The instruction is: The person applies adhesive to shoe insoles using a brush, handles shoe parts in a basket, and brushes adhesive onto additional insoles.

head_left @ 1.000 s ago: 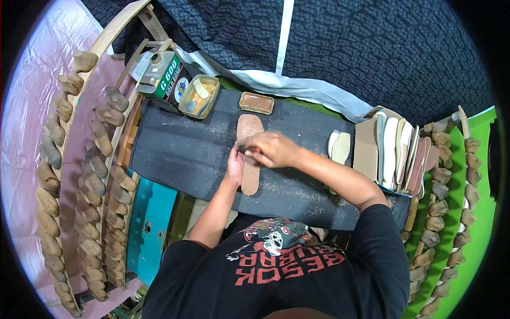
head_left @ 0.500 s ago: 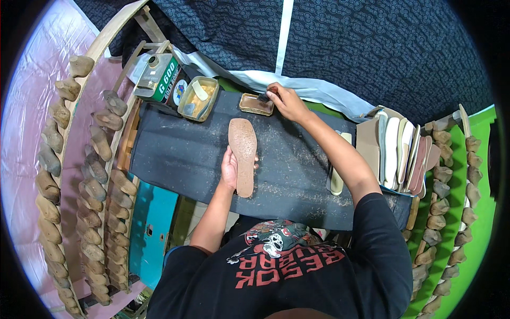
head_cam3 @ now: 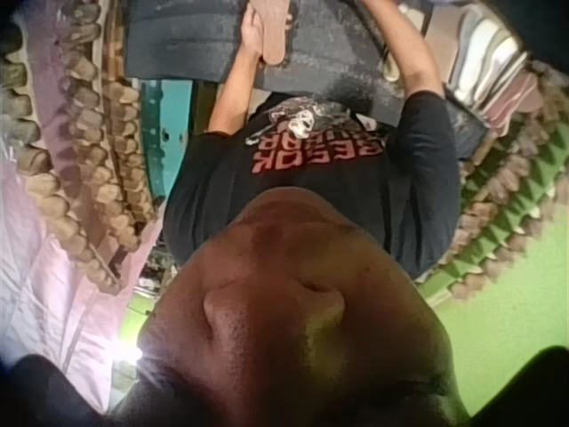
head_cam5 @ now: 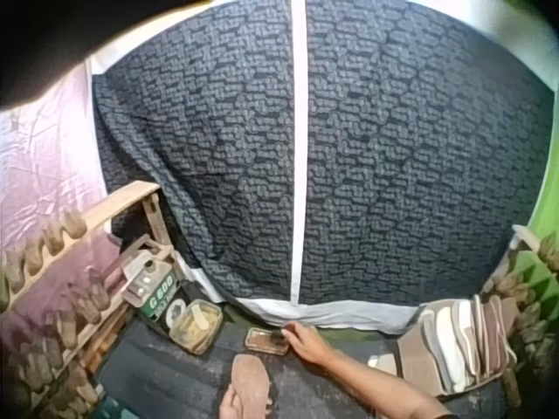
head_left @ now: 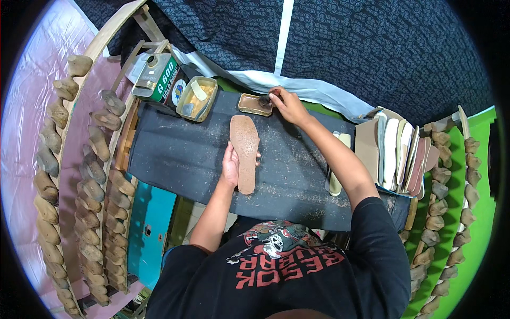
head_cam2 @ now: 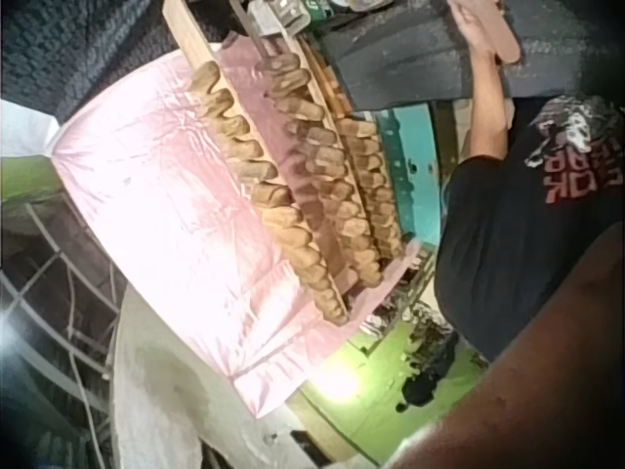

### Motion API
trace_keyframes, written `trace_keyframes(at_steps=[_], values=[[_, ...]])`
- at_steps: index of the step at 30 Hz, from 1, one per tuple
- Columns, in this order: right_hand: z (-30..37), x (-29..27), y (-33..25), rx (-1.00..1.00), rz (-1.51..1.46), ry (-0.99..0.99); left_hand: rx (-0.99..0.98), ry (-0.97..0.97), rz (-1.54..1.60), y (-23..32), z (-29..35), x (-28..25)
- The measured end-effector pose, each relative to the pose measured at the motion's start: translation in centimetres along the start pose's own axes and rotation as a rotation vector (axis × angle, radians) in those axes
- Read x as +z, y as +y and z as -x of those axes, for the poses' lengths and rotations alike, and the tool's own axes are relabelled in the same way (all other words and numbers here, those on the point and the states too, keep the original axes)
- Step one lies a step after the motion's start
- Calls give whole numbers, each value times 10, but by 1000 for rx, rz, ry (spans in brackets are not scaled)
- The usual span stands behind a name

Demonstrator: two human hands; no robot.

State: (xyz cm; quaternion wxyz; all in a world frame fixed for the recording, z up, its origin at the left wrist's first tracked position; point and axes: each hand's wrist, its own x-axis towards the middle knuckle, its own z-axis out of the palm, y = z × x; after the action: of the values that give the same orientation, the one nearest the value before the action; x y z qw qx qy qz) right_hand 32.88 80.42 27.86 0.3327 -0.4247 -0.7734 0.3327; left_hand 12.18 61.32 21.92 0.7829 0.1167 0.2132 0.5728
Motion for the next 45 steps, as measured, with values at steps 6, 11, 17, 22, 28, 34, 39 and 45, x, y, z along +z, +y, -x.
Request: trace_keyframes(at_steps=[6,11,17,22,28,34,39,45], values=[[15,-17,-30,-27,-156,83,-14,-74,-54,1,-8,12],[44,-30,-82,-131,-358,61,-9,-66,-139,2,-20,9],[35,-37,-112,-245,-51,-2,-53,-111,-142,-10,-31,6],[64,-26,-120,-466,204,-90,-80,-251,-36,-10,-36,23],[90,-16,-129,-496,80,-228,-43,84,19,-2,-33,30],[37,-20,-115,-361,86,-22,-62,-156,-8,-14,-33,10],[71,4,-115,-574,209,-191,-72,-219,109,-10,-26,-8],[81,25,-112,-568,42,-262,-44,168,91,-11,-19,-28]])
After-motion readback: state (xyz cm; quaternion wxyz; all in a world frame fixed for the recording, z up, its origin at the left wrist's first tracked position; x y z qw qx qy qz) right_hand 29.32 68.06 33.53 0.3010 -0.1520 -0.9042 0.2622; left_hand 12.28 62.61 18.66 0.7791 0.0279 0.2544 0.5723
